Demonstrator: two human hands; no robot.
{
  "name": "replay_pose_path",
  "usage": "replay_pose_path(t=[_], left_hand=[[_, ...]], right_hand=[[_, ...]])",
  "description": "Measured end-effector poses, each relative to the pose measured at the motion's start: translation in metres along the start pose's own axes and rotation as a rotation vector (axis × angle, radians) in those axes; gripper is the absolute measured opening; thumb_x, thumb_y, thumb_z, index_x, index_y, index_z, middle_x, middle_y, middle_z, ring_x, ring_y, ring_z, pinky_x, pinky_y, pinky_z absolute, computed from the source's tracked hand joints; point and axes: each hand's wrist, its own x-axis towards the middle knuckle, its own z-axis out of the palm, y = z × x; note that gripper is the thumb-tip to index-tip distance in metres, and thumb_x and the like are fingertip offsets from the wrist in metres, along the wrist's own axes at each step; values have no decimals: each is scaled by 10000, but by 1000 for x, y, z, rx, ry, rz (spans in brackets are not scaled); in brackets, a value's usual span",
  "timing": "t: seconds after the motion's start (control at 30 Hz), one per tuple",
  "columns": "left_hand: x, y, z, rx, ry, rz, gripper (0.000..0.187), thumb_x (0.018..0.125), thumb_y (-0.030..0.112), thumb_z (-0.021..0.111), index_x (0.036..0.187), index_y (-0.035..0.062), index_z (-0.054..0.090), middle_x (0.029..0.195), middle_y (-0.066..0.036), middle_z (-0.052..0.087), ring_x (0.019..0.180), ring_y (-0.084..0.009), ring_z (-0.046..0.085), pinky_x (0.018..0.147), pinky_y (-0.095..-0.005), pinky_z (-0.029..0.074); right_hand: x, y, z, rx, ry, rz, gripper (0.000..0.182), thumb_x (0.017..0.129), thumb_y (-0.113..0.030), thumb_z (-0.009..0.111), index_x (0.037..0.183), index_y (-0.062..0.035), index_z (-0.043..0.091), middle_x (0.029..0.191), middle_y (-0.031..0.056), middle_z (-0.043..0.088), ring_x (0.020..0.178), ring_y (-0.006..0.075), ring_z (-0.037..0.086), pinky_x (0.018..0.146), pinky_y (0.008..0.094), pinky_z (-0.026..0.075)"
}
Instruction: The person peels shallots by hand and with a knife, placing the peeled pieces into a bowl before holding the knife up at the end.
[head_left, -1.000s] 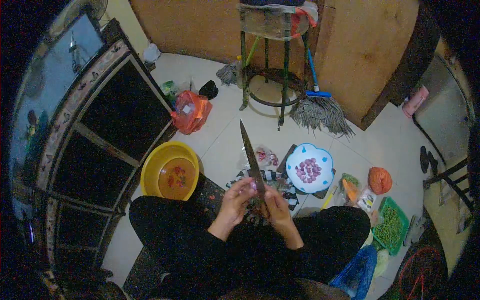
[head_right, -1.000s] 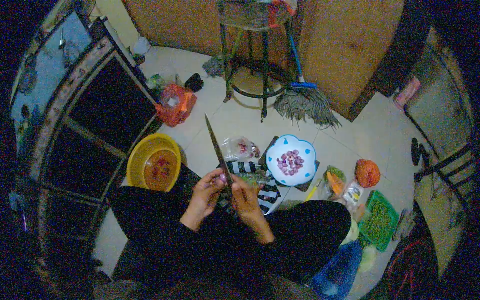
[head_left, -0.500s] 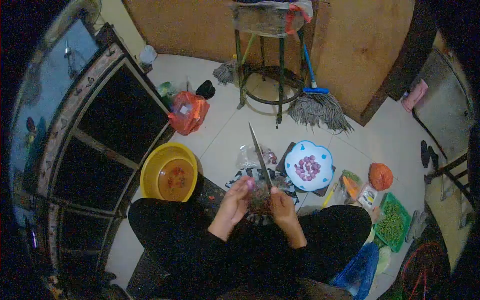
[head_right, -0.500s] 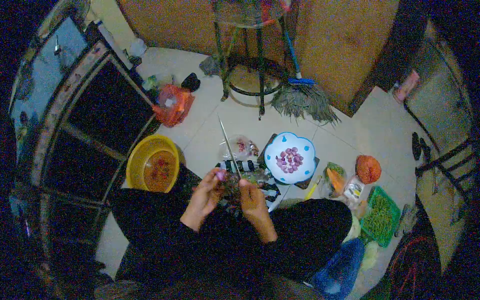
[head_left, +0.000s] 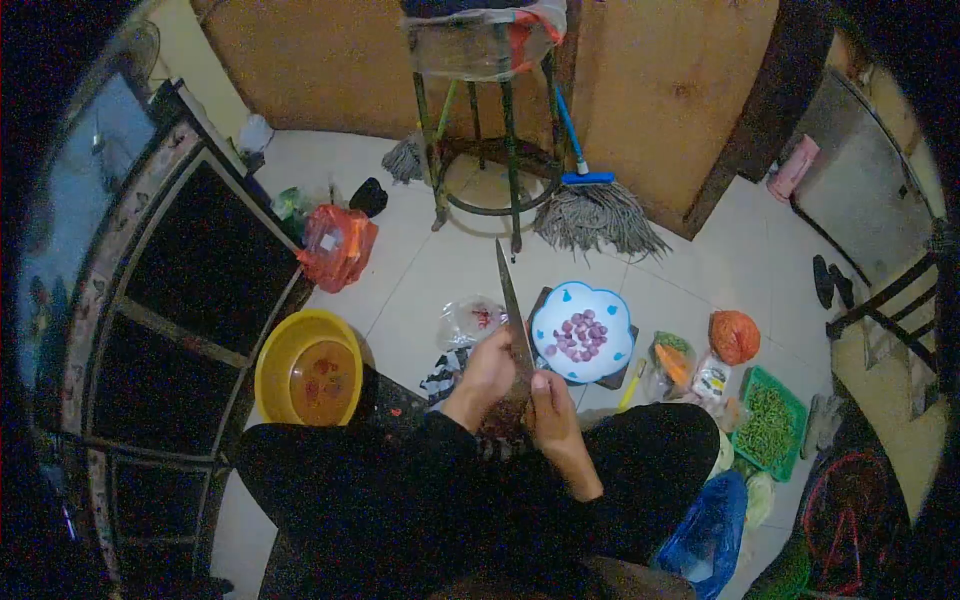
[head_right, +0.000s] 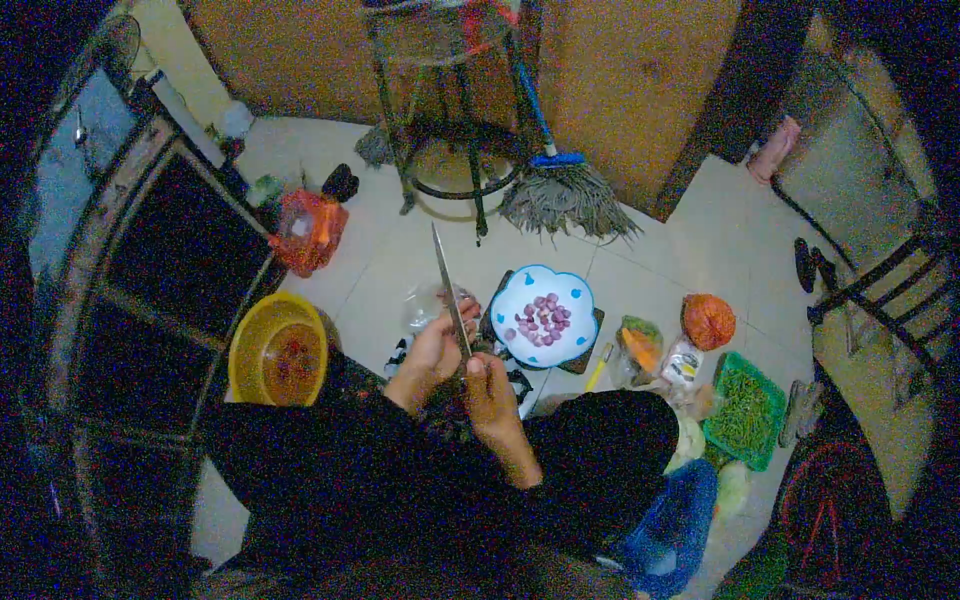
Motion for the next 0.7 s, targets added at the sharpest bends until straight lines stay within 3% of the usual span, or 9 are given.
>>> replay_pose_path(t=[0.13,0.23,0.33,0.7], left_hand=[[-16,3,-16,248,75,82,244,858,44,506,1095,-13,504,1048,-94,578,989,-169,543,833,-263,442],[-37,7,-26,284,61,193,303,809,-13,567,1104,-29,501,1084,-110,567,1001,-179,544,864,-279,445],[-59,18,-20,303,88,144,346,774,-58,598,1109,-45,510,1066,-110,576,971,-173,562,850,-287,464],[-97,33,-13,453,121,179,262,809,-47,567,1071,-46,556,989,-106,610,894,-159,592,801,-266,484]], right_hand=[[-2,-16,0,-38,-29,20,368,934,-379,405,1050,-43,503,596,-18,389,509,74,348,462,235,306],[-2,-6,8,65,-30,165,382,933,-400,396,1080,-68,513,581,-14,397,492,76,356,439,237,290],[-3,-21,2,130,-131,239,403,937,-398,382,1064,-42,521,681,32,477,548,119,422,484,274,343],[-14,-51,2,239,-331,145,408,949,-349,376,1232,-72,474,641,-26,462,529,57,369,459,220,283]])
